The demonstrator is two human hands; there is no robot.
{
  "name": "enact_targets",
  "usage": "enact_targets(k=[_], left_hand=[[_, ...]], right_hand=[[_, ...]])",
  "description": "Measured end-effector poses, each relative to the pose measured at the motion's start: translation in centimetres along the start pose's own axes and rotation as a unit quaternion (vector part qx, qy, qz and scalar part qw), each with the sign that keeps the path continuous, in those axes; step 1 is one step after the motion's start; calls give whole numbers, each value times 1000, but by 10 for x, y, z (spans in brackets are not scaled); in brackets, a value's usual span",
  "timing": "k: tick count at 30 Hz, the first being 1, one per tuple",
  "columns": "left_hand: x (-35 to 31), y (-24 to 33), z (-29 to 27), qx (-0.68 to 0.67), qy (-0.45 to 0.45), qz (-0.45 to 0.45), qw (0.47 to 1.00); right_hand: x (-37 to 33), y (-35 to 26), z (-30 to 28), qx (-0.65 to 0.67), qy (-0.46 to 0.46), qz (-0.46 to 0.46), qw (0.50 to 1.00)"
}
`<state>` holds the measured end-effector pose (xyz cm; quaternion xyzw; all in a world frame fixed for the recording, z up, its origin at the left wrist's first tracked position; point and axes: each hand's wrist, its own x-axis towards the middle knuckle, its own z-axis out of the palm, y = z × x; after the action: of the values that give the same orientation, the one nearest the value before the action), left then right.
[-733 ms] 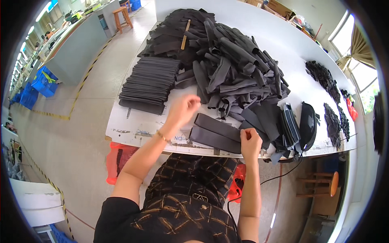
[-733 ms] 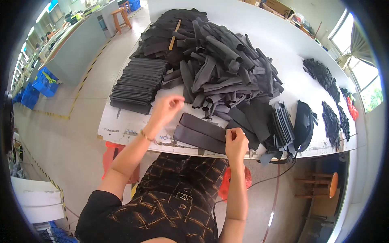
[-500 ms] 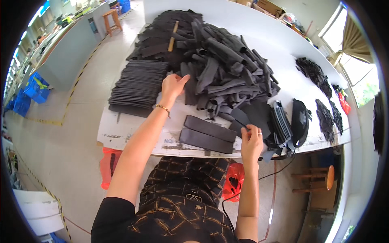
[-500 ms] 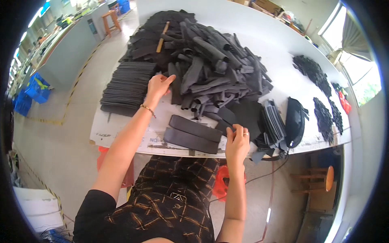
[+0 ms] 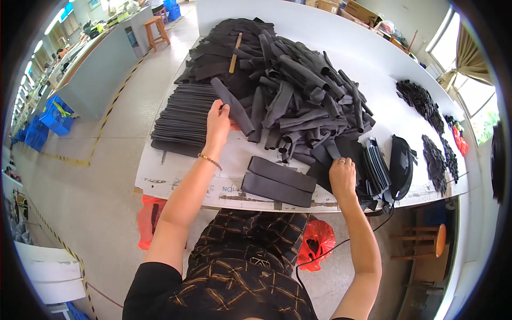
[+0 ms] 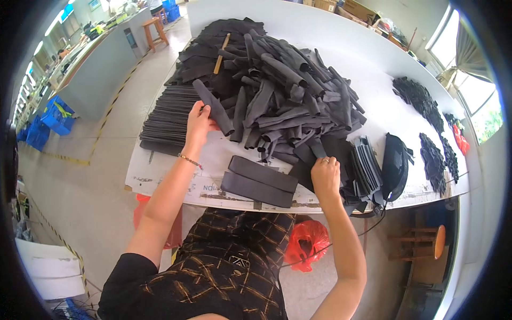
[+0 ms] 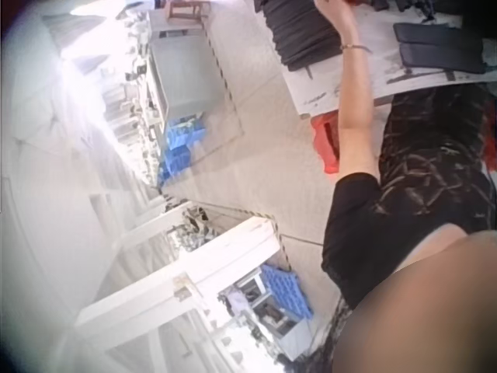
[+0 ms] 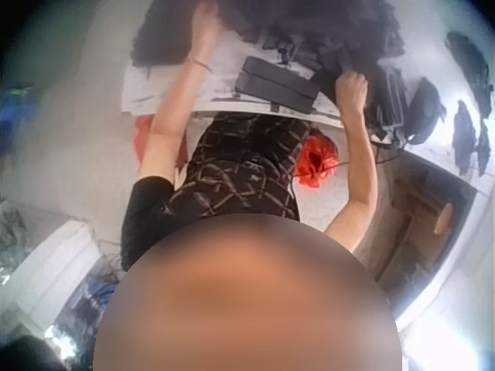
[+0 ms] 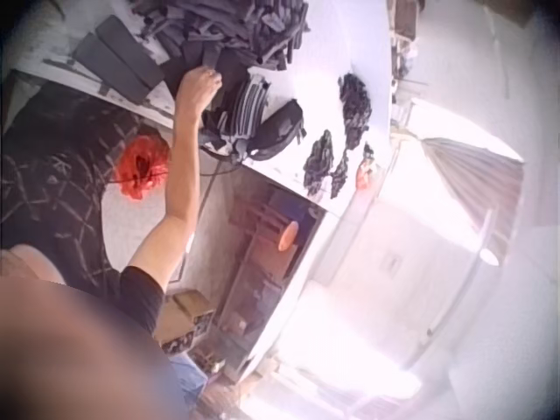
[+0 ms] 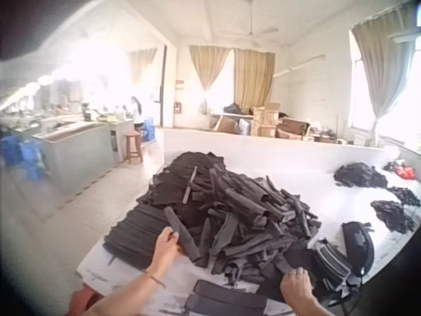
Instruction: Assembling dark grey foam components by fitting them together at a workshop table.
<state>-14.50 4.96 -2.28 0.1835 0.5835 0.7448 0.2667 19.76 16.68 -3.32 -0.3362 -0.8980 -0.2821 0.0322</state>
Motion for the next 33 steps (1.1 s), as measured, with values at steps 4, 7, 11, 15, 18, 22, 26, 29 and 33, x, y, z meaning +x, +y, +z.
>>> enact_targets(k=[4,7,11,15,18,22,26,29,33], left_hand=[[-2,-11,-19,-84,2,3,996],[-15,-7,-10,-225,-22,-62,972],[-26,-6,-10,-360,-129,-168,909],[-40,-10,-7,-332,-147,-170,916],[-63,8,-2,-325,-228,-193,897],[-75,6,5,-344,-250,-214,880],[-71,-12,3,-348,-247,-217,878],[-74,-11,3,-332,-253,-203,886],[-82,-2,11,-296,-240,-218,899]], right_hand=[[-4,0,0,54,7,-4,998],[-13,4,14,87,51,45,994],[-19,14,11,152,109,88,978],[-12,13,-43,350,81,81,930],[-18,6,-57,412,98,93,901],[-23,-7,-73,445,160,37,881],[-24,-28,-102,498,196,44,844],[-21,-45,-121,560,185,85,803],[-18,-55,-125,565,175,61,804]])
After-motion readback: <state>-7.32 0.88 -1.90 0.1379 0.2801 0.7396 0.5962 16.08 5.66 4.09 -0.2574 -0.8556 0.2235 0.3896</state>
